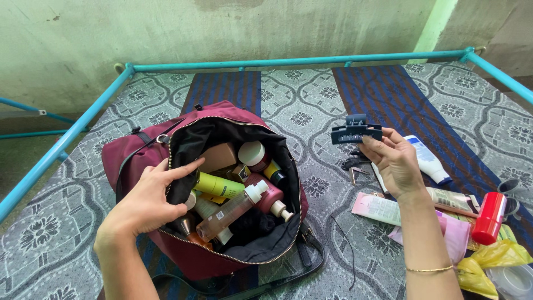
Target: The person packs a maroon duffel bag on a bed, picking up toiletry bottles, tubes, a comb, sunglasses and other cosmetic items one at a time from the bed and placing them inside the bag, arranging the contents as they go.
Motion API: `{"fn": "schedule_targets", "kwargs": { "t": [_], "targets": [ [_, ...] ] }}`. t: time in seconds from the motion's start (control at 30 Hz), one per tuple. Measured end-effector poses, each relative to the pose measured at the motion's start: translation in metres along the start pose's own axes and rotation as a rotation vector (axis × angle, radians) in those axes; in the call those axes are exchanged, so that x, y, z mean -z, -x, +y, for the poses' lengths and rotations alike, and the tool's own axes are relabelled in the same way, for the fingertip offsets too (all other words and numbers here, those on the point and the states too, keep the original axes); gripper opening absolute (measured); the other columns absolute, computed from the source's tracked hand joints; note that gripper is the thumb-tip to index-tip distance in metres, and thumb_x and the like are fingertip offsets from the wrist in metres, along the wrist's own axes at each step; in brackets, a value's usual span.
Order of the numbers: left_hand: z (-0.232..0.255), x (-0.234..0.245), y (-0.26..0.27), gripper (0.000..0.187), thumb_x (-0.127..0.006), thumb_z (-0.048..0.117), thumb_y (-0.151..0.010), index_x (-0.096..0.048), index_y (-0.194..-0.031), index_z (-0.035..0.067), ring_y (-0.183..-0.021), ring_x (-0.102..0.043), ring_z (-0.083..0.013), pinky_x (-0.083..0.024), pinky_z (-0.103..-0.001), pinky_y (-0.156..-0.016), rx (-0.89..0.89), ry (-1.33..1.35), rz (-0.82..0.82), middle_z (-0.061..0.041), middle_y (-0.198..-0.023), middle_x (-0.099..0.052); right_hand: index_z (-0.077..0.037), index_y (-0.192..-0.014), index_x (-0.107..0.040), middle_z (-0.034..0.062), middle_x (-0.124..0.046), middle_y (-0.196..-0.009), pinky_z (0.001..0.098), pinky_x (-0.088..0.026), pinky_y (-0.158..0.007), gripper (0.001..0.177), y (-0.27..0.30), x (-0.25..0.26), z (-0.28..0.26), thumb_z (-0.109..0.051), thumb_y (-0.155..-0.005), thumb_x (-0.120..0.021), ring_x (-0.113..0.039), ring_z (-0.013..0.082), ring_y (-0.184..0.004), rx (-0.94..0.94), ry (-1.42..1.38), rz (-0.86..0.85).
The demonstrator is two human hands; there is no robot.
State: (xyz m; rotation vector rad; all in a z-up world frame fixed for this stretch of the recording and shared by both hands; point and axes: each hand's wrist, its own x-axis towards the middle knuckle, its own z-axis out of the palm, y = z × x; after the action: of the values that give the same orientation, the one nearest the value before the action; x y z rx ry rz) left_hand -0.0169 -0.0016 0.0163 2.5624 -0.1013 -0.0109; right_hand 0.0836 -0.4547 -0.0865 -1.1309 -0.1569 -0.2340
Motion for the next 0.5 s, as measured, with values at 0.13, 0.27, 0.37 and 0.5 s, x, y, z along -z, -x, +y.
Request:
{"fn": "schedule_targets", "kwargs": {
  "t": [0.13, 0.27, 0.37, 0.5],
  "targets": [
    [0.003, 0.002, 0.002, 0.087, -0.081, 0.016, -0.066, -0.058, -0.146, 0.043, -0.120, -0.051, -0.0251, -0.043, -0.034, -0.110, 0.011, 0.011, -0.004, 0.002, -0.146, -0.056, 0.001, -0.120, -0.059, 0.0121, -0.070, -0.113, 0.0292, -0.059, -0.100, 0.032, 0.003, -0.024, 0.003, 0.001, -0.091, -0.071, -0.072, 0.0190, -0.106, -0.005, -0.076, -0.060],
    [0.003, 0.003, 0.003, 0.089, -0.080, 0.013, -0.065, -0.058, -0.147, 0.043, -0.119, -0.051, -0.0258, -0.043, -0.034, -0.110, 0.017, 0.016, -0.005, 0.002, -0.147, -0.054, 0.003, -0.119, -0.060, 0.0151, -0.071, -0.111, 0.0273, -0.058, -0.095, 0.030, 0.010, -0.062, 0.012, 0.002, -0.091, -0.069, -0.073, 0.0202, -0.104, -0.086, -0.092, -0.104],
    [0.001, 0.004, 0.004, 0.090, -0.079, 0.012, -0.065, -0.058, -0.147, 0.042, -0.118, -0.052, -0.0264, -0.044, -0.034, -0.109, -0.009, 0.019, -0.001, 0.001, -0.147, -0.055, 0.003, -0.119, -0.062, 0.0147, -0.072, -0.110, 0.0265, -0.059, -0.094, 0.028, 0.019, -0.092, 0.024, -0.001, -0.091, -0.069, -0.073, 0.0187, -0.103, -0.175, -0.068, -0.107],
    [-0.003, 0.005, 0.004, 0.089, -0.079, 0.012, -0.065, -0.058, -0.147, 0.041, -0.117, -0.053, -0.0274, -0.044, -0.034, -0.109, -0.037, 0.018, 0.000, 0.000, -0.146, -0.056, 0.000, -0.119, -0.063, 0.0099, -0.073, -0.110, 0.0267, -0.059, -0.093, 0.027, 0.033, -0.125, 0.043, -0.006, -0.093, -0.070, -0.072, 0.0153, -0.101, -0.198, 0.003, -0.161]
  ]
}}
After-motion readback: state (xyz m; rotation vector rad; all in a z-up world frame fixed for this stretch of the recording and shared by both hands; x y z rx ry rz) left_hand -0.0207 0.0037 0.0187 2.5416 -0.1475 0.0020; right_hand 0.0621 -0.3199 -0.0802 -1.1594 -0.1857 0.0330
